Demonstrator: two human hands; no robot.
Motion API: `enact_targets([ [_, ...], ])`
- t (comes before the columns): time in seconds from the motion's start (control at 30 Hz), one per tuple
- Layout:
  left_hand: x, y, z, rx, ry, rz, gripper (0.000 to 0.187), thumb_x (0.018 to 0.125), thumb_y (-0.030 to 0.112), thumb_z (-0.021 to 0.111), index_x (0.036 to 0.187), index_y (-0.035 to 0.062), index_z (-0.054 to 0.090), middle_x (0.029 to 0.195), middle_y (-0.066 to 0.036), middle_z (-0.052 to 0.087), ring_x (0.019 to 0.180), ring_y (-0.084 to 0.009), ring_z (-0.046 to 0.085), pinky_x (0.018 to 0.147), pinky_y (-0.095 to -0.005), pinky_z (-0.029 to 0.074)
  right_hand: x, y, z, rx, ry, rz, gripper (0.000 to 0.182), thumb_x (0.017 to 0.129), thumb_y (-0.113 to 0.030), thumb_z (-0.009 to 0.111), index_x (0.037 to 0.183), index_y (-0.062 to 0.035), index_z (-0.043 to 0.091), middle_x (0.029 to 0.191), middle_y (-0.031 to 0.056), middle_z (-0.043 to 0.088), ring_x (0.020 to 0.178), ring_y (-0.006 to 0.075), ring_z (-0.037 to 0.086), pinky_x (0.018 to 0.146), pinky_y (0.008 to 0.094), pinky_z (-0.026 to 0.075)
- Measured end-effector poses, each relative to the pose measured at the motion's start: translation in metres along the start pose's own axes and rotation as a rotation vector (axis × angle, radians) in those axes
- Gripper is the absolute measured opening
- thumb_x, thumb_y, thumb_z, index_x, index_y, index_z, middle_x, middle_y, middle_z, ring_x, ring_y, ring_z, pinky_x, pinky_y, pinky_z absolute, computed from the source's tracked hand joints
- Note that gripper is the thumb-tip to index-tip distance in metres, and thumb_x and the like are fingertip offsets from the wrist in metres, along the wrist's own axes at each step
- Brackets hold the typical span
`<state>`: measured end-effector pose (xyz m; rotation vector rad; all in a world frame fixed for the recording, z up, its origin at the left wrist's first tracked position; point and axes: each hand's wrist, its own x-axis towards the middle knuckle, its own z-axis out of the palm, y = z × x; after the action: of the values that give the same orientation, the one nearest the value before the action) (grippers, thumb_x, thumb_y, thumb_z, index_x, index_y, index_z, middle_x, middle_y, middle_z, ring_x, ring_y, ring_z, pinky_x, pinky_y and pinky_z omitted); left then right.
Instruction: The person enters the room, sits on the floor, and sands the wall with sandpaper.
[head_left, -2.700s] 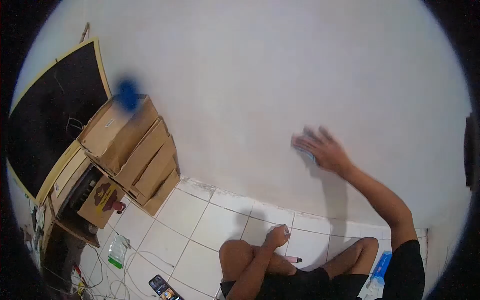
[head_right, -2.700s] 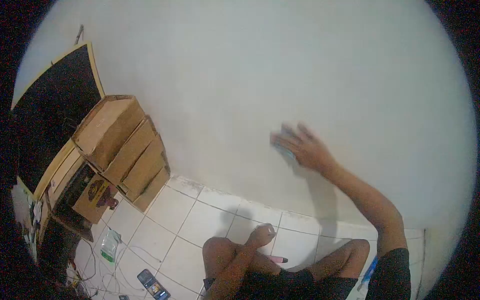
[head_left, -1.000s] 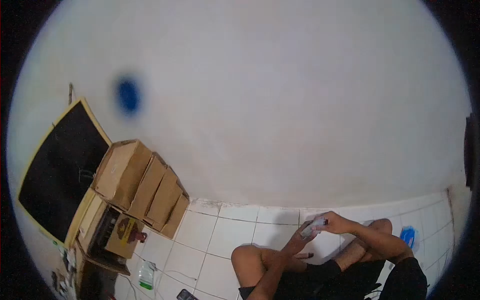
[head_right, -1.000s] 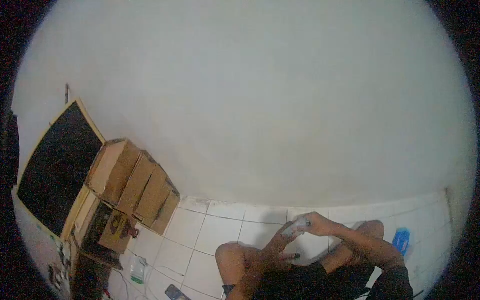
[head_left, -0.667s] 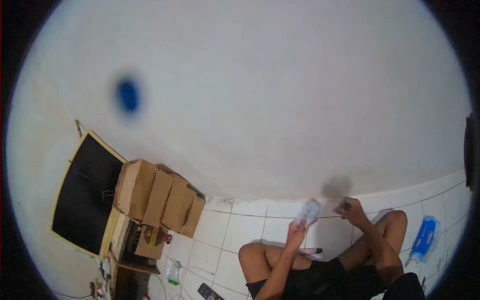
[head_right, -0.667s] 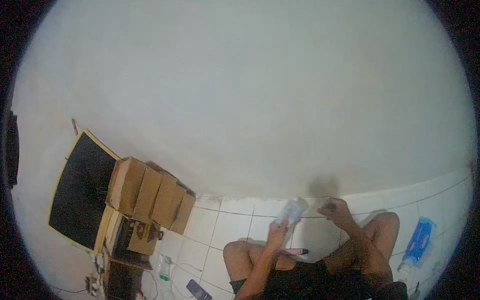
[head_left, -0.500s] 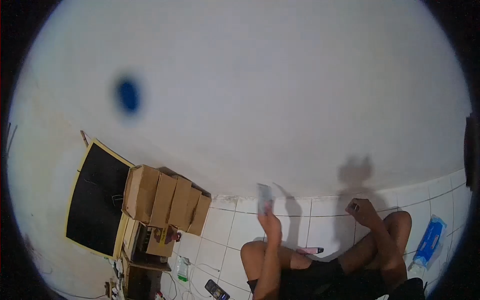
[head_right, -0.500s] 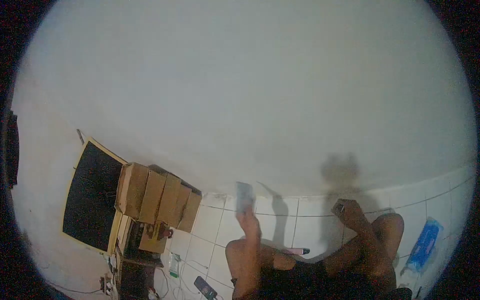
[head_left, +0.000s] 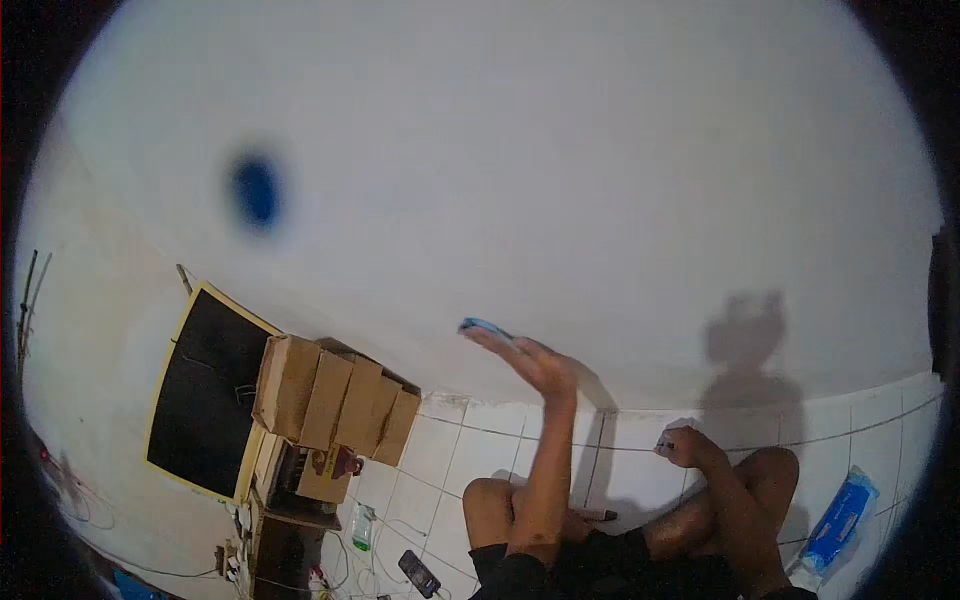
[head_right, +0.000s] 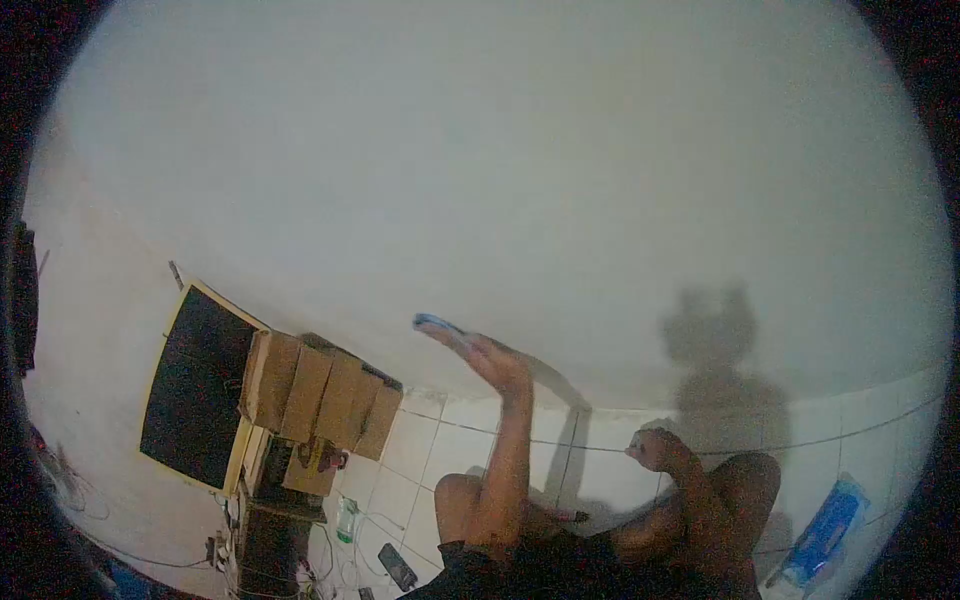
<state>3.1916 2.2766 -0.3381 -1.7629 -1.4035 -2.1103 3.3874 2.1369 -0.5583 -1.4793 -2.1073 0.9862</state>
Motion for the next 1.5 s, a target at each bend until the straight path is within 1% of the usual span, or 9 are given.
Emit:
enact_targets([
  [0.23, -0.025, -0.006, -0.012, 0.147, -0.177, 0.109, 0.067, 0.101, 0.034, 0.027, 0.147, -0.0074, 0.003, 0.155, -0.026, 0.002, 0.145, -0.0400, -0.001, 0.114, -0.0544, -0.002, 0.003, -0.025, -0.020, -0.029, -0.257, 0.231, 0.044, 0.090, -0.043, 0.055, 0.104, -0.0025, 0.065, 0.106, 0.0219, 0.064, 0.104, 0.0384, 0.060, 0.093, 0.0485, 0.046],
  [0.53, 0.063, -0.033, -0.051, 0.163, 0.257, -0.181, 0.055, 0.104, 0.028, 0.017, 0.148, -0.0034, 0.006, 0.156, -0.022, 0.005, 0.145, -0.0322, 0.009, 0.119, -0.0380, 0.010, -0.003, -0.034, -0.008, -0.074, -0.251, 0.151, 0.043, 0.090, -0.042, 0.055, 0.102, -0.0014, 0.065, 0.099, 0.0227, 0.065, 0.096, 0.0390, 0.062, 0.086, 0.0470, 0.048],
  [0.63, 0.052, -0.040, -0.050, 0.263, 0.335, -0.064, 0.056, 0.104, 0.028, 0.018, 0.148, -0.0043, 0.008, 0.156, -0.021, 0.005, 0.144, -0.0324, 0.011, 0.119, -0.0396, 0.013, -0.004, -0.031, -0.007, -0.061, -0.235, 0.154, 0.046, 0.090, -0.044, 0.052, 0.103, -0.0015, 0.065, 0.102, 0.0230, 0.064, 0.100, 0.0395, 0.061, 0.089, 0.0496, 0.047],
  [0.8, 0.028, -0.024, -0.022, -0.043, 0.126, -0.082, 0.057, 0.102, 0.023, 0.022, 0.148, -0.0039, 0.001, 0.156, -0.022, 0.002, 0.145, -0.0340, 0.007, 0.119, -0.0426, 0.012, -0.005, -0.032, -0.012, -0.088, -0.274, 0.209, 0.049, 0.091, -0.045, 0.050, 0.106, -0.0010, 0.065, 0.108, 0.0223, 0.063, 0.106, 0.0388, 0.058, 0.093, 0.0498, 0.046],
  [1.03, 0.043, -0.024, -0.024, -0.034, 0.182, -0.298, 0.060, 0.103, 0.029, 0.024, 0.148, -0.0017, -0.002, 0.155, -0.022, -0.006, 0.145, -0.0332, 0.001, 0.119, -0.0435, 0.009, -0.010, -0.026, -0.008, -0.077, -0.189, 0.164, 0.043, 0.091, -0.043, 0.054, 0.102, -0.0030, 0.067, 0.104, 0.0217, 0.065, 0.099, 0.0378, 0.061, 0.088, 0.0462, 0.047],
  [1.13, 0.047, -0.032, -0.030, -0.022, 0.252, -0.254, 0.060, 0.103, 0.033, 0.024, 0.150, 0.0011, 0.004, 0.152, -0.023, 0.014, 0.140, -0.0343, 0.016, 0.116, -0.0442, 0.019, -0.009, -0.025, -0.008, -0.049, -0.198, 0.153, 0.043, 0.091, -0.043, 0.054, 0.103, -0.0032, 0.067, 0.103, 0.0215, 0.065, 0.099, 0.0382, 0.062, 0.088, 0.0463, 0.047],
  [1.27, 0.042, -0.046, -0.053, 0.342, 0.275, -0.218, 0.050, 0.104, 0.035, 0.026, 0.147, 0.0102, 0.033, 0.112, -0.012, 0.026, 0.097, -0.0279, 0.027, 0.095, -0.0459, 0.032, -0.011, -0.033, -0.016, -0.034, -0.197, 0.124, 0.045, 0.091, -0.044, 0.054, 0.103, -0.0021, 0.066, 0.101, 0.0221, 0.066, 0.098, 0.0387, 0.062, 0.087, 0.0467, 0.048],
  [1.37, 0.035, -0.059, -0.075, 0.429, 0.199, -0.242, 0.051, 0.103, 0.038, 0.023, 0.144, 0.0127, 0.041, 0.110, -0.011, 0.026, 0.101, -0.0297, 0.028, 0.099, -0.0480, 0.030, -0.012, -0.043, -0.023, -0.042, -0.204, 0.207, 0.046, 0.091, -0.044, 0.054, 0.103, -0.0004, 0.066, 0.101, 0.0232, 0.065, 0.098, 0.0388, 0.062, 0.086, 0.0468, 0.048],
  [1.5, 0.030, -0.079, -0.097, 0.026, 0.088, -0.493, 0.052, 0.103, 0.046, 0.023, 0.142, 0.0191, 0.044, 0.136, -0.018, 0.033, 0.125, -0.0317, 0.031, 0.105, -0.0467, 0.028, -0.010, -0.042, -0.023, -0.060, -0.229, 0.188, 0.047, 0.091, -0.044, 0.054, 0.104, -0.0001, 0.065, 0.102, 0.0240, 0.065, 0.098, 0.0388, 0.062, 0.087, 0.0463, 0.047],
])
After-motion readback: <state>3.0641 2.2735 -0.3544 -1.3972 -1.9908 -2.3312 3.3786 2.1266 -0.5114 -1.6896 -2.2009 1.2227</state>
